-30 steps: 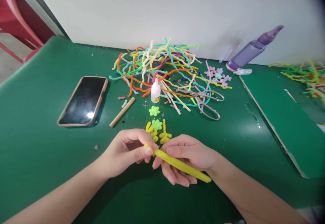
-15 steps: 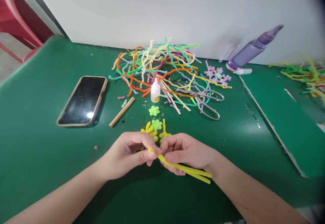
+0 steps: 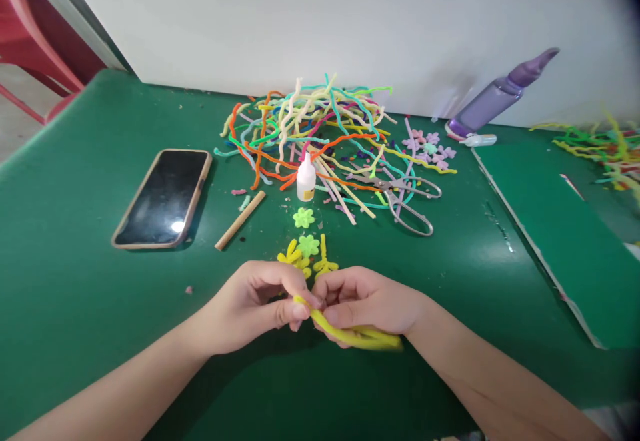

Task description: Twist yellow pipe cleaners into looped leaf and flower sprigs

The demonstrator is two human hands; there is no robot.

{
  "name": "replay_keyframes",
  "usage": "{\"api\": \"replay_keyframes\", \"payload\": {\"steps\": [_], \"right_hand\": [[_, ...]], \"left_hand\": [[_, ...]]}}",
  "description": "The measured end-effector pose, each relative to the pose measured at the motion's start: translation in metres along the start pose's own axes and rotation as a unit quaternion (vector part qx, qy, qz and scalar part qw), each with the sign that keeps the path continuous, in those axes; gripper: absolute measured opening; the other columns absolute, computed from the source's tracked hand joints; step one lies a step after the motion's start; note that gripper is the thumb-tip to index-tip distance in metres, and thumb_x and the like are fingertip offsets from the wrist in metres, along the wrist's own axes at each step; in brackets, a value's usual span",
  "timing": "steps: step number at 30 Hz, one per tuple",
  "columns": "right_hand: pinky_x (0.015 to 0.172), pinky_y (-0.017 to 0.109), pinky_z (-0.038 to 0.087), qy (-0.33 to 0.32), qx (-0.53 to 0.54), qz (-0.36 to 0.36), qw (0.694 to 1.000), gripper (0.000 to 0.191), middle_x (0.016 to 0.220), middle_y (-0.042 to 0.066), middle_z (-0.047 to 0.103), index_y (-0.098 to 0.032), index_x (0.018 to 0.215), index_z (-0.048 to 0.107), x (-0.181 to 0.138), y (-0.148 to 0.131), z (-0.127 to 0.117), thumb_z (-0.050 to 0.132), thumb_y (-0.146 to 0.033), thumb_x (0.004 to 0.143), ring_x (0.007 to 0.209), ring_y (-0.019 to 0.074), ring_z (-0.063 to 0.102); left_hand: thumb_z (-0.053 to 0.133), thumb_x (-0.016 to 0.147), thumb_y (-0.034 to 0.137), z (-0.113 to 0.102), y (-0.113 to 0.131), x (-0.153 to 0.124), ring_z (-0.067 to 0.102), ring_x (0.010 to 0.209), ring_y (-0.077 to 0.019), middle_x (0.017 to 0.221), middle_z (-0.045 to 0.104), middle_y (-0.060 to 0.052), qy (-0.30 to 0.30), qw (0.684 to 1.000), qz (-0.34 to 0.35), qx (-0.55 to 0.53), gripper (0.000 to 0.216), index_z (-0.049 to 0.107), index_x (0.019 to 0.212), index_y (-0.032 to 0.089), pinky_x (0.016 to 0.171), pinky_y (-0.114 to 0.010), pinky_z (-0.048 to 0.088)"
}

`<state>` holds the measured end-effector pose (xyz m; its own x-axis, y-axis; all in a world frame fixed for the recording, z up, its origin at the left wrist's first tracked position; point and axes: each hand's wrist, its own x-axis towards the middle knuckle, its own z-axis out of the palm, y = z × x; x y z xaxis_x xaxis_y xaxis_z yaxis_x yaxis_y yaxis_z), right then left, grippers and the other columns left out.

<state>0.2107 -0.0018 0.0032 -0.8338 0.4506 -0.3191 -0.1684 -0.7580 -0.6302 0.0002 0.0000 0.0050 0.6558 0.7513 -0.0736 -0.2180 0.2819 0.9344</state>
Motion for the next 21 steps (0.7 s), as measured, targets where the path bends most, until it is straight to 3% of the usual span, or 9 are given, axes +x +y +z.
{"api": "replay_keyframes", "payload": {"steps": [7,16,21], "right_hand": [[0.045,0.017,0.036,0.009,0.003,0.014,1.000,0.020,0.070,-0.001,0.058,-0.011,0.083,0.061,-0.0010,-0.0011,0.0009,0.075,-0.022,0.076,0.048,0.0024,0.049],[0.038,0.015,0.021,0.020,-0.015,0.010,1.000,0.011,0.049,-0.009,0.040,-0.013,0.079,0.062,-0.0009,-0.0011,-0.0013,0.067,-0.022,0.084,0.039,0.0008,0.029],[0.037,0.017,0.018,0.066,-0.058,-0.026,0.996,0.016,0.048,-0.010,0.039,-0.015,0.076,0.060,0.0034,0.0021,0.0015,0.069,-0.026,0.082,0.038,0.0016,0.026]], "left_hand": [[0.066,0.084,0.020,0.0009,0.0006,-0.0002,0.059,0.060,-0.0089,0.070,0.065,-0.002,0.003,1.000,0.001,0.031,0.005,0.070,0.084,0.016,0.052,-0.016,0.044],[0.056,0.089,0.024,0.0051,0.0010,-0.0018,0.049,0.056,-0.0081,0.061,0.055,0.002,0.056,0.967,0.024,0.248,0.020,0.055,0.071,0.015,0.053,-0.019,0.041],[0.051,0.091,0.022,0.0046,0.0013,-0.0010,0.044,0.057,-0.0080,0.060,0.049,0.004,0.059,0.956,0.033,0.287,0.024,0.049,0.068,0.016,0.054,-0.019,0.038]]}}
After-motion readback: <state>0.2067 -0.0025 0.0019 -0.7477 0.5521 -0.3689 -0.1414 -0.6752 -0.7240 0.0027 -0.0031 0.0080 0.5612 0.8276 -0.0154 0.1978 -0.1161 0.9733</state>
